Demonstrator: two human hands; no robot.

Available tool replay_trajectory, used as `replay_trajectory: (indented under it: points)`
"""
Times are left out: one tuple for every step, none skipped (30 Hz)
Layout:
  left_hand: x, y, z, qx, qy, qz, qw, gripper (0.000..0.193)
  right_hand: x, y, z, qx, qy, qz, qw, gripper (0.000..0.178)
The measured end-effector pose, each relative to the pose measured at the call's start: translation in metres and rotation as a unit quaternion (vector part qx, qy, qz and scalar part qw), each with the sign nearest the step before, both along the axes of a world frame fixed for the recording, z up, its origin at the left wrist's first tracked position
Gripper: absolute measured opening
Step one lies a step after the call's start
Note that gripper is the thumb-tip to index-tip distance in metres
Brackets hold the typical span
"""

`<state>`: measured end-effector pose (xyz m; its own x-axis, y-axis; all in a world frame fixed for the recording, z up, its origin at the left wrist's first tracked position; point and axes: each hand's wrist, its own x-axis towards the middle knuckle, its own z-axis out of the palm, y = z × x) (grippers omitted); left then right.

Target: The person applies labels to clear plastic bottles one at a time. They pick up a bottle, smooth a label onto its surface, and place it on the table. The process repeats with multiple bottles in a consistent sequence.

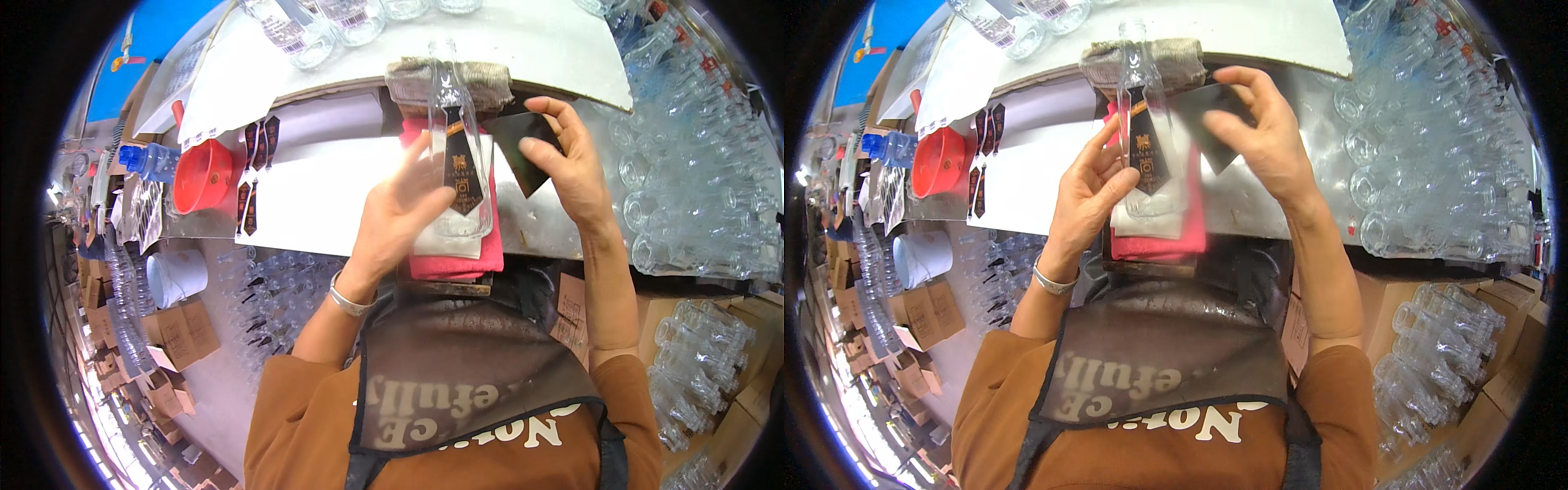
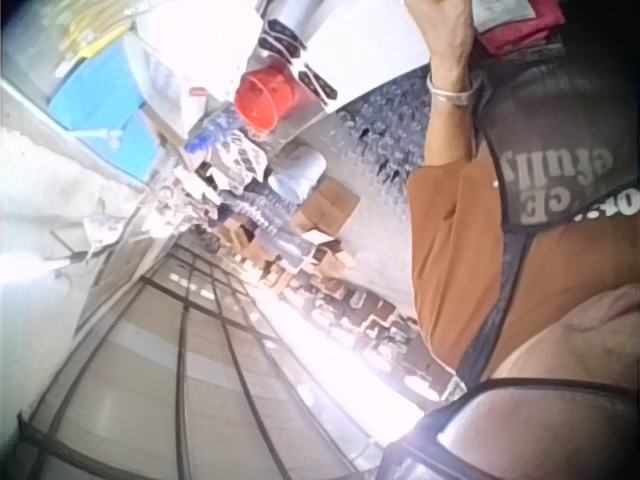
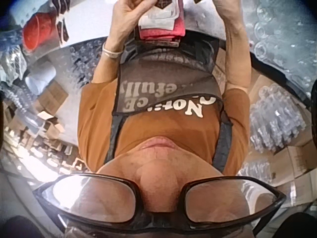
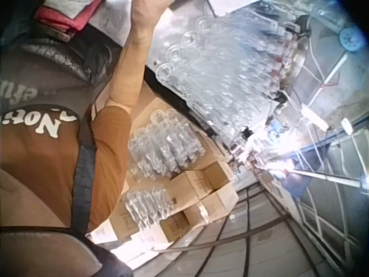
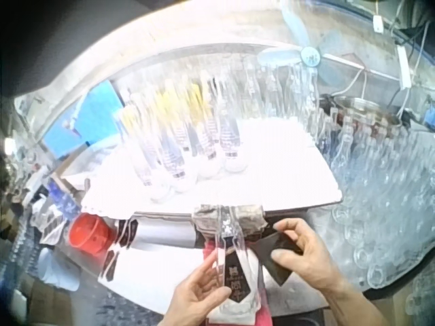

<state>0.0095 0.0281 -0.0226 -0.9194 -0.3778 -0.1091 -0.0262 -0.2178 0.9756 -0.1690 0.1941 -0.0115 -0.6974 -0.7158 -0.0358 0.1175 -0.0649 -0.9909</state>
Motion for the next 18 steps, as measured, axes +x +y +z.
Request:
replay_trajectory:
  points:
    - [-0.001,0.0,-0.001,0.002,0.003,-0.005,1.0,0.073,-0.001,-0.003,0.013,0.004,0.039,0.051,0.998,0.043]
    - [-0.001,0.0,-0.001,0.001,0.001,-0.007,1.0,0.073,0.0,-0.01,0.024,0.017,0.149,0.094,0.984,0.039]
    - [-0.002,0.0,0.0,-0.001,0.003,-0.007,1.0,0.073,0.001,-0.018,0.034,0.03,0.258,0.135,0.956,0.036]
    - [0.0,0.001,0.001,-0.003,0.002,-0.003,1.0,0.073,-0.001,-0.031,0.041,0.036,0.4,0.123,0.907,0.031]
    - [-0.001,0.002,0.002,-0.003,0.002,-0.003,1.0,0.073,-0.011,-0.041,0.035,0.021,0.46,0.079,0.884,0.033]
    - [-0.002,0.002,0.001,0.013,0.01,-0.005,1.0,0.074,-0.023,-0.048,0.037,0.03,0.48,0.028,0.876,0.034]
    - [-0.002,0.002,0.0,0.006,0.006,-0.003,1.0,0.074,-0.035,-0.056,0.041,0.037,0.499,-0.021,0.866,0.036]
    - [-0.001,0.002,-0.001,-0.002,0.002,0.0,1.0,0.074,-0.043,-0.061,0.047,0.013,0.553,-0.025,0.832,0.034]
    - [-0.001,0.002,-0.001,-0.01,-0.002,0.002,1.0,0.075,-0.041,-0.061,0.051,0.033,0.562,0.025,0.826,0.034]
    - [0.0,0.004,0.0,-0.021,-0.019,0.002,1.0,0.072,-0.03,-0.059,0.058,0.053,0.566,0.075,0.819,0.033]
    - [0.0,0.004,0.0,-0.013,-0.016,0.003,1.0,0.073,-0.025,-0.059,0.062,0.074,0.57,0.124,0.809,0.033]
    - [-0.001,0.003,-0.001,-0.005,-0.014,0.003,1.0,0.074,-0.033,-0.067,0.051,0.062,0.58,0.082,0.808,0.032]
    - [-0.002,0.003,-0.001,0.002,-0.011,0.004,1.0,0.076,-0.039,-0.072,0.051,0.063,0.556,0.037,0.828,0.031]
    - [-0.001,0.003,0.0,-0.002,-0.012,0.006,1.0,0.076,-0.044,-0.074,0.054,0.041,0.564,0.022,0.824,0.03]
    - [0.0,0.004,0.0,-0.006,-0.012,0.008,1.0,0.076,-0.047,-0.074,0.058,0.019,0.571,0.007,0.821,0.03]
    - [0.0,0.004,0.0,-0.011,-0.013,0.008,1.0,0.076,-0.042,-0.073,0.061,0.034,0.556,0.077,0.827,0.029]
    - [-0.001,0.004,0.001,-0.011,-0.017,0.008,1.0,0.077,-0.037,-0.071,0.062,0.049,0.537,0.147,0.829,0.028]
    - [-0.001,0.004,0.001,-0.01,-0.021,0.009,1.0,0.077,-0.034,-0.075,0.053,0.065,0.548,0.112,0.827,0.028]
